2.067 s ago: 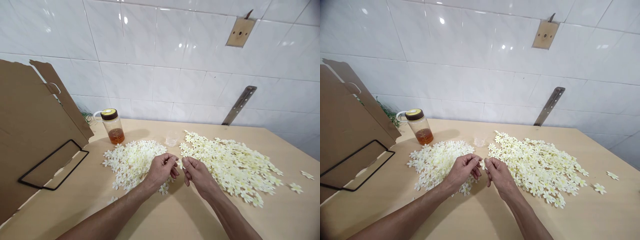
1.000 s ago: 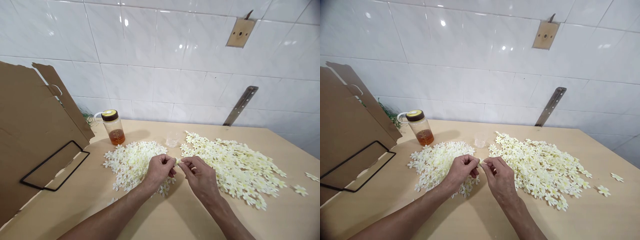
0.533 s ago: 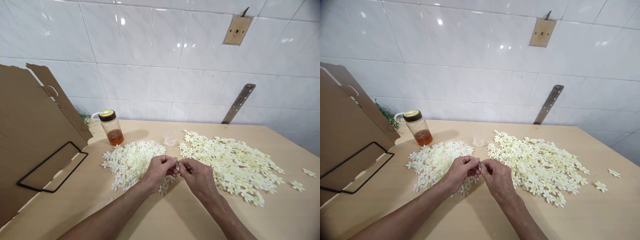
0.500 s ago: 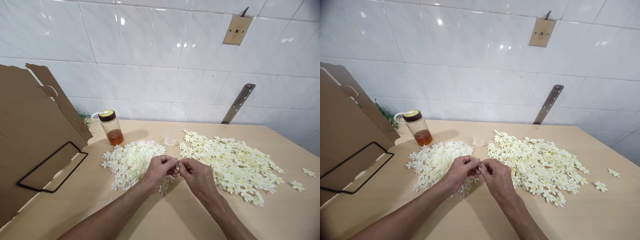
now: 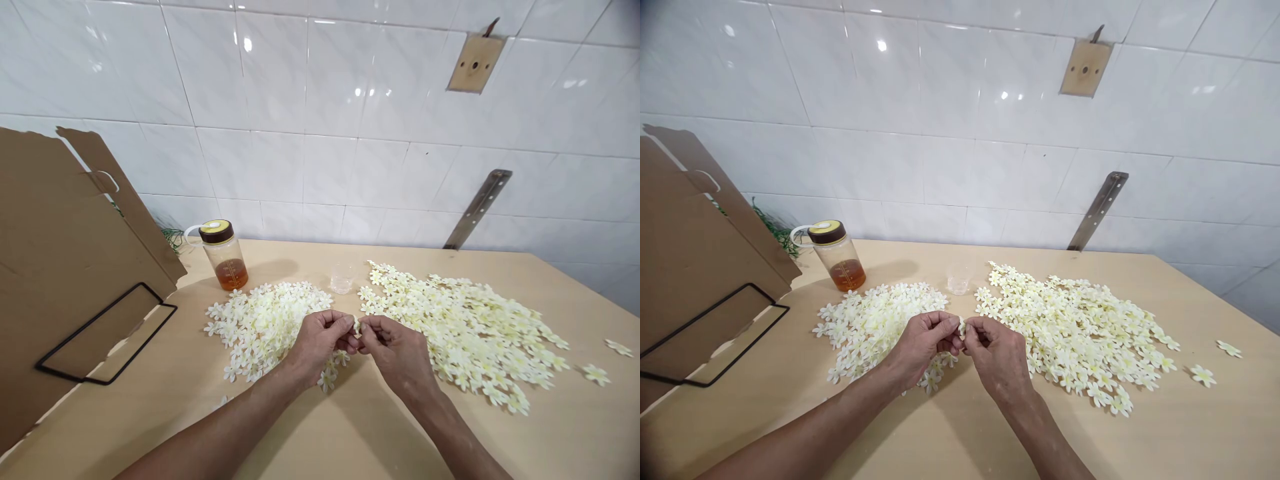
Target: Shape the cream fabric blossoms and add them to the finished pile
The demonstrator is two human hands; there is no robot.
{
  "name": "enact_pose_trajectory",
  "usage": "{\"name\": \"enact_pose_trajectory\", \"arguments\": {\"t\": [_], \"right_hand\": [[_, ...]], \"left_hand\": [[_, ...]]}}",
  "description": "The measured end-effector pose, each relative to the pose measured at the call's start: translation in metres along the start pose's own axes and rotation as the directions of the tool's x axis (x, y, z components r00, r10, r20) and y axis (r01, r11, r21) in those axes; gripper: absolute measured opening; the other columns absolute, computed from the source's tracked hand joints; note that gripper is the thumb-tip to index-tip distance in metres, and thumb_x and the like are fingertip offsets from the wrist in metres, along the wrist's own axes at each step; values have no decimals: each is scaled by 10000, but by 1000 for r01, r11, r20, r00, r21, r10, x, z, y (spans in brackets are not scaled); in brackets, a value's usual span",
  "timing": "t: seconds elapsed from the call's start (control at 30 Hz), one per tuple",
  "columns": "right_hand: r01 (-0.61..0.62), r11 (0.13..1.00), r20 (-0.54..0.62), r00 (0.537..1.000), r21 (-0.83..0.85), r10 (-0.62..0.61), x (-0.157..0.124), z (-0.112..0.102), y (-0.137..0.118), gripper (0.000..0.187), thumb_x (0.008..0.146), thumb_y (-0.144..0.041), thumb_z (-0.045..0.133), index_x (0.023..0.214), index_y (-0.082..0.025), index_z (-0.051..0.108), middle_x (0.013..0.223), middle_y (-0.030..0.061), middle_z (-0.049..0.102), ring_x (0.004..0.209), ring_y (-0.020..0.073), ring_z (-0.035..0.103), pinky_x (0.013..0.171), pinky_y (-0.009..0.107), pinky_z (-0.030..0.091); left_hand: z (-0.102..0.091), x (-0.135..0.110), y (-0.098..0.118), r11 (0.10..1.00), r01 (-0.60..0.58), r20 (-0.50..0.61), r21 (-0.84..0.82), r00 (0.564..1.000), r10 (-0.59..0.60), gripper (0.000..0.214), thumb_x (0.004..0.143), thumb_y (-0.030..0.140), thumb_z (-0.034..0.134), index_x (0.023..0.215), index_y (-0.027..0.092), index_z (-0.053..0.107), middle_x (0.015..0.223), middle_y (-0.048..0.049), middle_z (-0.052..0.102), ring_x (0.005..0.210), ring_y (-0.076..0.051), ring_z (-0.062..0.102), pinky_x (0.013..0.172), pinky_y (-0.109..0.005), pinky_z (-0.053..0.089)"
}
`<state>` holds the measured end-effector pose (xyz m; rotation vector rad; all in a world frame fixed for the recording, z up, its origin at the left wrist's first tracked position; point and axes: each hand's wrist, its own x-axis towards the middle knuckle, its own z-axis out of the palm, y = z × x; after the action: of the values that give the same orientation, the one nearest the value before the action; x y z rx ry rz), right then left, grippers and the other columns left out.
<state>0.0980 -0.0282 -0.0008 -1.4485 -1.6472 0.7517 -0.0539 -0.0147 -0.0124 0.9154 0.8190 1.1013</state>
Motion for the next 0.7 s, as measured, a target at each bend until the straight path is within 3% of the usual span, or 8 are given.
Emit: {"name": "enact_pose_trajectory", "arguments": {"t": [0.2, 0.43, 0.7], "right_hand": [[9, 993, 54, 998, 118, -16, 0, -2, -1, 253, 845, -416, 583, 900, -210, 720, 719, 30, 733, 629, 189, 689, 634, 287, 567], [33, 999, -7, 999, -38, -33, 0, -3, 0, 212, 842, -356, 563, 791, -216, 715, 677, 7, 720, 586, 161, 670, 573, 239, 538], [19, 997, -49, 999, -77, -23, 2, -6, -1, 233, 814, -352, 565, 854, -202, 738, 648, 21, 720, 576, 176, 683, 549, 240, 537]], "left_hand": [[-1, 0, 0, 1000, 2, -5, -11, 1000, -2, 313, 789, 400, 678, 791, 87, 653, 654, -77, 654, 565, -128, 597, 602, -260, 484], [1, -2, 0, 1000, 20, -23, 12, 1000, -20, 292, 762, 367, 710, 791, 81, 658, 668, -81, 665, 582, -134, 611, 620, -267, 504], [2, -2, 0, 974, -66, -26, 218, 997, 73, 277, 781, 372, 681, 793, 96, 663, 633, -68, 663, 564, -146, 617, 600, -281, 526]]}}
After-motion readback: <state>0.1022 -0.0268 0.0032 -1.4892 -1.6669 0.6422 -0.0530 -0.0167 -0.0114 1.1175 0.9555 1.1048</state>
